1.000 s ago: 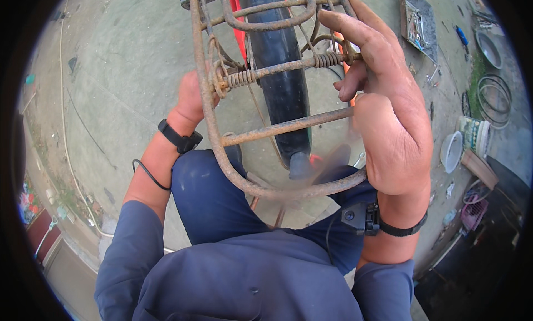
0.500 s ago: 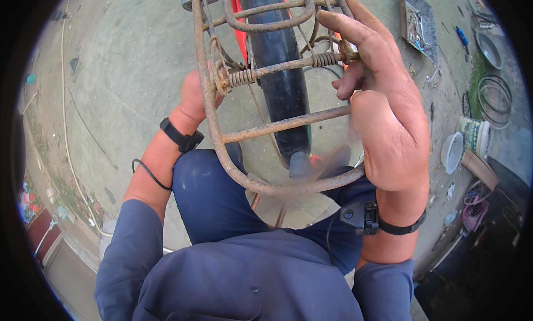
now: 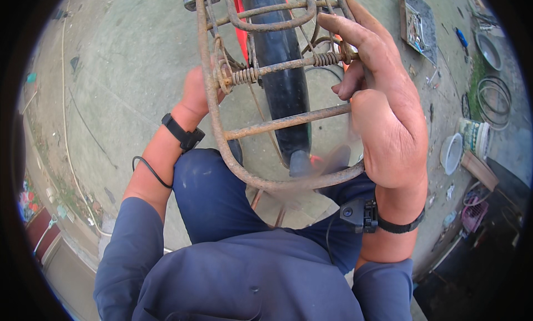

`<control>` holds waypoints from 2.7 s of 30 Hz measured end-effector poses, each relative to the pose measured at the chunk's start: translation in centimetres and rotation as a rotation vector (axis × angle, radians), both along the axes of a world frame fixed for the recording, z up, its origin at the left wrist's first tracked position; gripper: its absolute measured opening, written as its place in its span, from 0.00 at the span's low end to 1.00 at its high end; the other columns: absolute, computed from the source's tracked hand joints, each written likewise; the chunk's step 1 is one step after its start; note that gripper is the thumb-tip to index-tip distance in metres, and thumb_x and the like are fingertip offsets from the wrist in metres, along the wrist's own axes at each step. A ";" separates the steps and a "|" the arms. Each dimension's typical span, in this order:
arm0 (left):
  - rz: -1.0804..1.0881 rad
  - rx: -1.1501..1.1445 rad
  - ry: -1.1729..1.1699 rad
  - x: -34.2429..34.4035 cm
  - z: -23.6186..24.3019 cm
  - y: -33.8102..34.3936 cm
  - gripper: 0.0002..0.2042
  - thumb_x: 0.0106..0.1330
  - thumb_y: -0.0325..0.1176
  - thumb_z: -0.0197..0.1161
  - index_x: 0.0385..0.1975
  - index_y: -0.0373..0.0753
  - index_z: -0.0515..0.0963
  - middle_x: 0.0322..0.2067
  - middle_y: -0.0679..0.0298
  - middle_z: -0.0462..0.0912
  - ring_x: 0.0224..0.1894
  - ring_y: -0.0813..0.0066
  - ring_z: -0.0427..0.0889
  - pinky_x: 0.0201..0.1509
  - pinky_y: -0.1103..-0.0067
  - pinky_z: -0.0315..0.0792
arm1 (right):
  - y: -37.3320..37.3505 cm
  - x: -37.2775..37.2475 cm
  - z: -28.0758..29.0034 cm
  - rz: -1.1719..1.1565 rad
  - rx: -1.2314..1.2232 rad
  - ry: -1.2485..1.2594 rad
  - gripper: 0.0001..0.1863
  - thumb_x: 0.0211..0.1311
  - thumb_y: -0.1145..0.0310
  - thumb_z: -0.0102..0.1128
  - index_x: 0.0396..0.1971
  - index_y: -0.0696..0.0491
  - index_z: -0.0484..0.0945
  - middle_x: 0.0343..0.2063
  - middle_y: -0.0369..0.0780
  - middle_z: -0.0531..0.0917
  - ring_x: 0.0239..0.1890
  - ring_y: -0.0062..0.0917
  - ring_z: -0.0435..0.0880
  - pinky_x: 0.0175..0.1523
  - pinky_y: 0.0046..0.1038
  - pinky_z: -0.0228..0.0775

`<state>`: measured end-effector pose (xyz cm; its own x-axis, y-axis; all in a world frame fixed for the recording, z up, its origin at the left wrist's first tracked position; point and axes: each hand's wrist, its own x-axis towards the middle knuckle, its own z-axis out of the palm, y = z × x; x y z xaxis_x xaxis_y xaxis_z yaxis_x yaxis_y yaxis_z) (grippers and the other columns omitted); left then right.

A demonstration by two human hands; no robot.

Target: The person uses a wrench to tighten bolts on the rear rack of a red bicycle, then uses a hammer to tap the rack into place. The person also uses pliers to adjust a small component near the rear wheel axle.

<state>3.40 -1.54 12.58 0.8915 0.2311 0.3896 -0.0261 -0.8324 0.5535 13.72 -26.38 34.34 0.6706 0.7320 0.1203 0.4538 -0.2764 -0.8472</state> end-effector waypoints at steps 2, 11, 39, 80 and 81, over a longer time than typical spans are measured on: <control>0.009 -0.053 0.029 0.4 0.1 0.2 0.08 0.70 0.35 0.56 0.31 0.38 0.71 0.22 0.49 0.80 0.25 0.46 0.80 0.26 0.59 0.72 | -0.2 0.3 0.1 0.043 -0.020 -0.056 0.35 0.53 0.68 0.39 0.62 0.69 0.68 0.67 0.53 0.66 0.32 0.20 0.70 0.51 0.26 0.66; 0.125 -0.152 0.085 4.2 -1.5 3.6 0.14 0.75 0.41 0.46 0.34 0.36 0.71 0.26 0.41 0.79 0.31 0.34 0.77 0.34 0.50 0.70 | -0.8 0.9 0.3 0.069 -0.130 -0.142 0.34 0.51 0.67 0.39 0.58 0.69 0.72 0.67 0.55 0.67 0.31 0.19 0.70 0.52 0.24 0.64; 0.157 -0.881 0.217 6.1 -3.4 5.7 0.17 0.74 0.43 0.57 0.33 0.33 0.75 0.20 0.66 0.76 0.18 0.79 0.72 0.22 0.77 0.66 | -0.4 0.4 0.6 0.000 -0.132 -0.077 0.36 0.48 0.67 0.38 0.58 0.69 0.72 0.65 0.55 0.69 0.33 0.20 0.72 0.49 0.23 0.68; 0.073 -0.869 0.434 5.1 -3.9 4.5 0.16 0.75 0.44 0.56 0.39 0.34 0.74 0.22 0.68 0.77 0.18 0.81 0.75 0.23 0.80 0.68 | 0.2 -0.3 0.5 -0.036 -0.029 0.016 0.36 0.49 0.68 0.39 0.59 0.69 0.72 0.67 0.55 0.66 0.33 0.19 0.71 0.50 0.25 0.70; 0.089 -0.867 0.476 5.4 -3.9 4.7 0.16 0.75 0.44 0.55 0.39 0.34 0.74 0.22 0.67 0.77 0.18 0.81 0.75 0.23 0.81 0.68 | 0.4 -0.5 0.5 -0.037 -0.016 0.009 0.35 0.49 0.68 0.39 0.59 0.69 0.72 0.67 0.55 0.66 0.33 0.19 0.71 0.50 0.25 0.70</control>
<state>8.79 3.20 8.66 0.8767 0.3403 -0.3400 0.4000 -0.1231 0.9082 13.23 -25.97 34.87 0.6983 0.7084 0.1028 0.4355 -0.3065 -0.8464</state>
